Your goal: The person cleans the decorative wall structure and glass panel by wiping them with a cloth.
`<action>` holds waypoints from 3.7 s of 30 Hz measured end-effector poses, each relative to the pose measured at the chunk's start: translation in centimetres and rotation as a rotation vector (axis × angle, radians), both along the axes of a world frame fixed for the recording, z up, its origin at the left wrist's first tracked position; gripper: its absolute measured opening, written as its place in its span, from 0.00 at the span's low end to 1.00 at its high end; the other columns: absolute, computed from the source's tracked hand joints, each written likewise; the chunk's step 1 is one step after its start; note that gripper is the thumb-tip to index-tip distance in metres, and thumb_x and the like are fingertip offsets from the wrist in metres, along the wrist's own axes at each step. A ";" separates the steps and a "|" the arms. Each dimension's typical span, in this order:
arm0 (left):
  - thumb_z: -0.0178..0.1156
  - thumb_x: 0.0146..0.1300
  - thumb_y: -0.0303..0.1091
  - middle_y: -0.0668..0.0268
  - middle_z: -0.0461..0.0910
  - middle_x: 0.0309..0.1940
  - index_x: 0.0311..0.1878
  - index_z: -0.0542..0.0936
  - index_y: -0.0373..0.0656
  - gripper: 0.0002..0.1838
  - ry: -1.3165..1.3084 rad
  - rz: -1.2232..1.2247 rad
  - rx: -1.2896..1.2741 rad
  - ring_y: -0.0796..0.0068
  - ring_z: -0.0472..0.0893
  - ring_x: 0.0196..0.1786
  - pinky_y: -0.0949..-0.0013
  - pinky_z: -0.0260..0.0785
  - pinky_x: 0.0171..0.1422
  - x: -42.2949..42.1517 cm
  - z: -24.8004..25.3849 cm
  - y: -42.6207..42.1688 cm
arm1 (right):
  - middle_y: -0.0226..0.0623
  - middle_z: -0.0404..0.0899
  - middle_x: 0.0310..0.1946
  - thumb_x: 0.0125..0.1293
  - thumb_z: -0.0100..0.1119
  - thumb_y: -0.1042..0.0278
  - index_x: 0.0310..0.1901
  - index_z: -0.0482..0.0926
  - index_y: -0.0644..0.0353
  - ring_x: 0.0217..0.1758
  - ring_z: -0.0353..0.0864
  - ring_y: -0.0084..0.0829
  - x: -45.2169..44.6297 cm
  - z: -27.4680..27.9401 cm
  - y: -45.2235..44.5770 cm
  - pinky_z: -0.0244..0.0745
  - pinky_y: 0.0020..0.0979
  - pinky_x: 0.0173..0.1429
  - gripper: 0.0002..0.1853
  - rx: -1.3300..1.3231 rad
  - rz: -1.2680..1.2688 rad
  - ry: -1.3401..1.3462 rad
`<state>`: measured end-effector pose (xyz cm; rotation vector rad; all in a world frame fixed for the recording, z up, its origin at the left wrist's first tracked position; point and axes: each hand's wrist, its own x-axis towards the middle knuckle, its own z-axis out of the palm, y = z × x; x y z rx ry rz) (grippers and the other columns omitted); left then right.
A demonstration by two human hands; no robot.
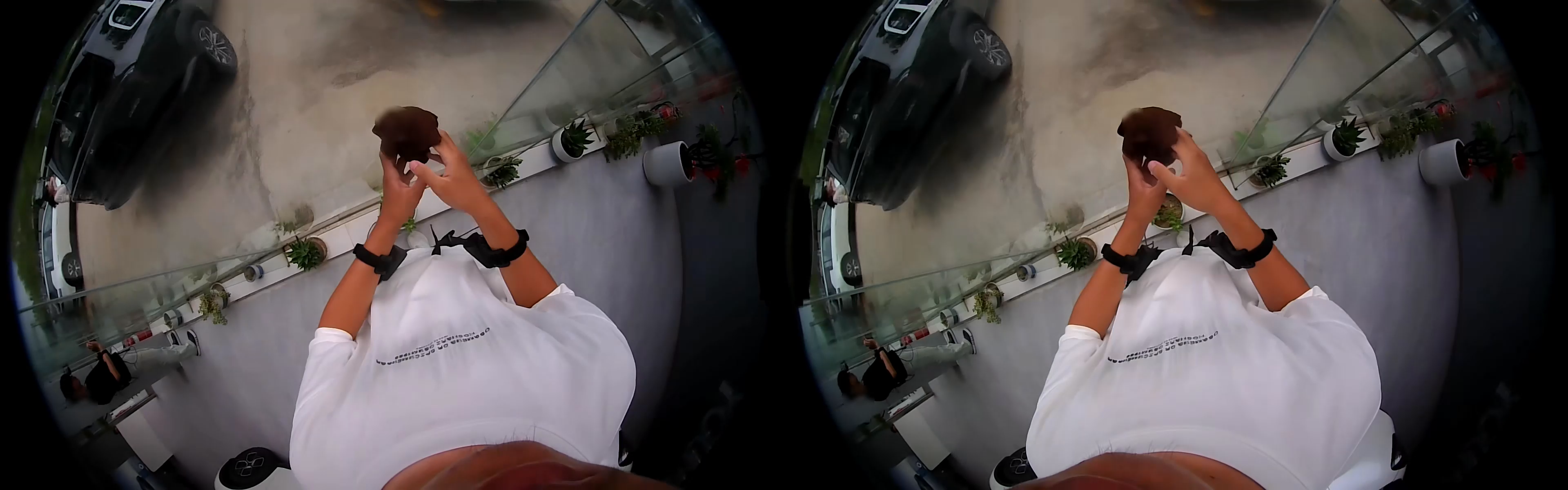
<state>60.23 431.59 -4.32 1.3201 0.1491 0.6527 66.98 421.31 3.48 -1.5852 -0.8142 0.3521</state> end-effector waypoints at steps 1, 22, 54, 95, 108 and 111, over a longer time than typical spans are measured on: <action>0.67 0.57 0.25 0.55 0.63 0.68 0.74 0.49 0.46 0.46 0.002 -0.015 -0.005 0.59 0.73 0.65 0.58 0.73 0.64 0.9 1.1 -0.4 | 0.50 0.71 0.58 0.64 0.59 0.64 0.61 0.71 0.65 0.61 0.71 0.49 0.2 0.6 -1.3 0.64 0.43 0.68 0.25 -0.019 0.060 -0.043; 0.62 0.49 0.19 0.55 0.72 0.54 0.42 0.77 0.36 0.15 -0.056 0.146 1.473 0.58 0.80 0.47 0.66 0.81 0.43 19.8 9.1 -7.5 | 0.48 0.73 0.62 0.75 0.51 0.48 0.69 0.55 0.63 0.64 0.73 0.34 21.6 9.6 -14.3 0.61 0.34 0.71 0.33 0.274 -0.610 -0.594; 0.65 0.65 0.30 0.61 0.78 0.47 0.55 0.77 0.31 0.18 -0.027 1.250 0.684 0.74 0.80 0.45 0.73 0.77 0.49 -12.4 16.1 14.8 | 0.47 0.63 0.60 0.72 0.55 0.55 0.65 0.55 0.63 0.61 0.66 0.36 11.8 4.1 -8.3 0.65 0.41 0.61 0.29 0.100 -1.080 -0.938; 0.63 0.51 0.15 0.63 0.79 0.29 0.41 0.76 0.40 0.14 0.066 0.161 0.848 0.77 0.80 0.31 0.75 0.72 0.38 -9.2 17.7 10.2 | 0.40 0.76 0.53 0.71 0.54 0.70 0.54 0.73 0.62 0.56 0.74 0.31 -1.0 -9.0 6.8 0.70 0.35 0.61 0.12 0.328 -0.038 0.221; 0.45 0.71 0.43 0.59 0.80 0.30 0.54 0.74 0.37 0.20 0.414 -0.522 0.345 0.71 0.79 0.25 0.69 0.75 0.26 5.1 8.8 -1.1 | 0.44 0.79 0.49 0.66 0.58 0.73 0.51 0.76 0.62 0.54 0.78 0.37 7.0 -8.8 -13.6 0.71 0.38 0.60 0.12 -0.097 -0.818 -0.359; 0.41 0.73 0.55 0.58 0.81 0.33 0.55 0.76 0.38 0.28 0.496 -0.597 0.222 0.68 0.84 0.29 0.69 0.79 0.28 8.0 10.1 -3.7 | 0.42 0.78 0.52 0.64 0.64 0.68 0.54 0.76 0.60 0.56 0.77 0.37 10.4 -6.2 -15.8 0.71 0.37 0.63 0.17 -0.169 -0.892 -0.534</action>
